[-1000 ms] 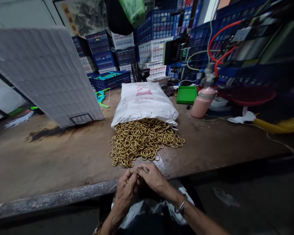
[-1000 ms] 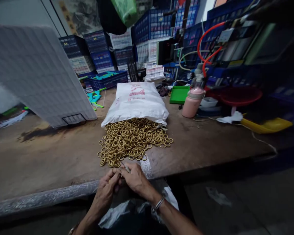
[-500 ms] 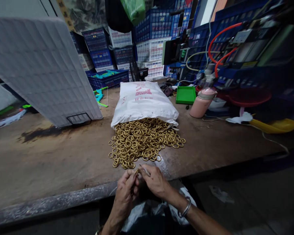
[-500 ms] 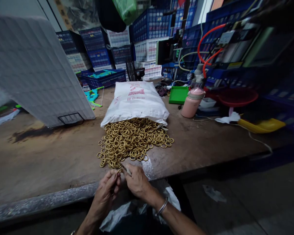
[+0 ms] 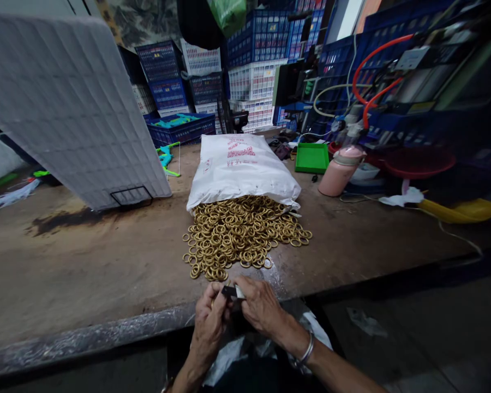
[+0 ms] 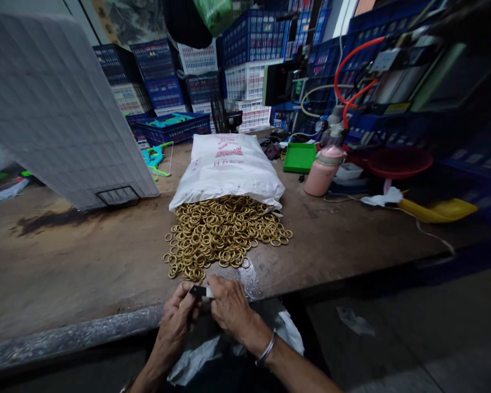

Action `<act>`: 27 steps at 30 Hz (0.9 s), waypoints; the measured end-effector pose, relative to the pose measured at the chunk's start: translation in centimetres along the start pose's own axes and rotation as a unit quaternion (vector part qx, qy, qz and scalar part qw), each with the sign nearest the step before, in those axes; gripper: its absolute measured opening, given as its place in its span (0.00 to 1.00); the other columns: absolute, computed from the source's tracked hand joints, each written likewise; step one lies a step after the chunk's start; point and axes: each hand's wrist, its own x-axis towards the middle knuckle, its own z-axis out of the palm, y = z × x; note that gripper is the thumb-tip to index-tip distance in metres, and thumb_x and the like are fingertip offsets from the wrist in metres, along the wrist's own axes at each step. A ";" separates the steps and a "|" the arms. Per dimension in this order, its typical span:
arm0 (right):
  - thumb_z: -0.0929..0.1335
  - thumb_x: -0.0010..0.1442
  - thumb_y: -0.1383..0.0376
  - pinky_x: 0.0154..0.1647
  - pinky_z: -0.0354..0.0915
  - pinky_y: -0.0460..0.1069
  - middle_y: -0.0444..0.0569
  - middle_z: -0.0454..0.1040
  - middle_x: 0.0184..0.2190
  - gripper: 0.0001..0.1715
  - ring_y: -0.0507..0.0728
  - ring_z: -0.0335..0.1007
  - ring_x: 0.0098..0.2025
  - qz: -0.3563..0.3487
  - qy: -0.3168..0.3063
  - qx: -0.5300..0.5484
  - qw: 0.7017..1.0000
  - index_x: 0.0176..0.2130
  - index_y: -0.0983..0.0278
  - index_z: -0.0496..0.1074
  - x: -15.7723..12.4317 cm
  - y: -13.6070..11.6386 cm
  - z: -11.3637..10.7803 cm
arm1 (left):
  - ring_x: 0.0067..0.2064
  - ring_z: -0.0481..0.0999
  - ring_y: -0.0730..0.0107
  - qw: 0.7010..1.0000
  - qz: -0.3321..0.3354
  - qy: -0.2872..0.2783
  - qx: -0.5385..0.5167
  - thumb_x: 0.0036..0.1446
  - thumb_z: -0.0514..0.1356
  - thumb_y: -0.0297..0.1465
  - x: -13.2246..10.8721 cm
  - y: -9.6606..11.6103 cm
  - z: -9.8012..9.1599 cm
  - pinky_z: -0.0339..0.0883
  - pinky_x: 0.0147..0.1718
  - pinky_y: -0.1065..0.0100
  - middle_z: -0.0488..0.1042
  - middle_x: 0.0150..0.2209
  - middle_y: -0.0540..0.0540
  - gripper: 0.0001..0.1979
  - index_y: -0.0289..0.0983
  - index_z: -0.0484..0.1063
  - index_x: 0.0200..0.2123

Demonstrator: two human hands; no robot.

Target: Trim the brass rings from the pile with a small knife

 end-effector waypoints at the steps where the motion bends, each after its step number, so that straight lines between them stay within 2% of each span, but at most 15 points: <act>1: 0.57 0.41 0.77 0.32 0.51 0.46 0.47 0.69 0.30 0.19 0.54 0.63 0.32 0.002 0.001 -0.004 1.000 0.34 0.63 0.63 0.0 0.0 0.1 | 0.16 0.55 0.82 1.000 0.001 0.001 0.007 0.40 0.63 0.46 0.0 0.0 0.0 0.46 0.15 0.78 0.61 0.17 0.57 0.19 0.37 0.62 0.25; 10: 0.57 0.42 0.76 0.32 0.51 0.47 0.48 0.70 0.30 0.17 0.55 0.64 0.32 0.020 -0.022 -0.022 0.999 0.35 0.64 0.62 -0.1 -0.9 -0.4 | 0.16 0.53 0.82 0.999 0.007 0.007 0.050 0.42 0.60 0.48 -0.3 0.0 -0.3 0.45 0.15 0.78 0.61 0.17 0.56 0.19 0.37 0.62 0.25; 15: 0.58 0.43 0.76 0.31 0.51 0.47 0.49 0.70 0.30 0.18 0.55 0.64 0.32 0.024 -0.053 -0.028 0.998 0.37 0.65 0.63 -0.2 -1.4 -0.7 | 0.18 0.54 0.81 0.993 0.063 0.008 0.097 0.47 0.58 0.46 -0.5 -0.4 -0.8 0.49 0.17 0.76 0.61 0.18 0.55 0.17 0.37 0.64 0.24; 20: 0.59 0.47 0.76 0.31 0.51 0.47 0.50 0.71 0.31 0.16 0.55 0.65 0.32 0.049 -0.033 -0.065 0.996 0.38 0.66 0.64 0.0 0.1 -0.6 | 0.19 0.55 0.80 0.986 0.102 -0.011 0.132 0.49 0.58 0.43 -1.8 -0.3 -1.0 0.51 0.19 0.76 0.61 0.19 0.54 0.16 0.36 0.65 0.22; 22: 0.58 0.48 0.76 0.29 0.50 0.47 0.49 0.71 0.29 0.15 0.54 0.64 0.30 0.073 -0.011 -0.090 0.993 0.36 0.65 0.65 0.3 1.1 -1.0 | 0.18 0.54 0.81 0.992 0.071 -0.029 0.100 0.49 0.59 0.43 -2.3 -0.1 -0.9 0.48 0.16 0.77 0.61 0.19 0.54 0.16 0.36 0.65 0.22; 24: 0.58 0.48 0.77 0.29 0.49 0.47 0.49 0.71 0.28 0.15 0.54 0.64 0.29 0.098 0.025 -0.101 0.990 0.35 0.65 0.65 0.7 2.2 -1.6 | 0.16 0.52 0.82 0.998 0.012 -0.044 0.035 0.48 0.59 0.43 -2.3 0.2 -0.7 0.45 0.14 0.77 0.62 0.18 0.54 0.16 0.37 0.64 0.23; 27: 0.58 0.51 0.76 0.30 0.50 0.46 0.49 0.72 0.30 0.14 0.54 0.65 0.32 0.158 0.098 -0.102 0.977 0.35 0.65 0.65 1.1 3.8 -3.0 | 0.15 0.50 0.83 0.995 -0.060 -0.067 -0.044 0.47 0.59 0.44 -1.7 0.6 -0.6 0.43 0.13 0.78 0.60 0.16 0.55 0.17 0.36 0.66 0.24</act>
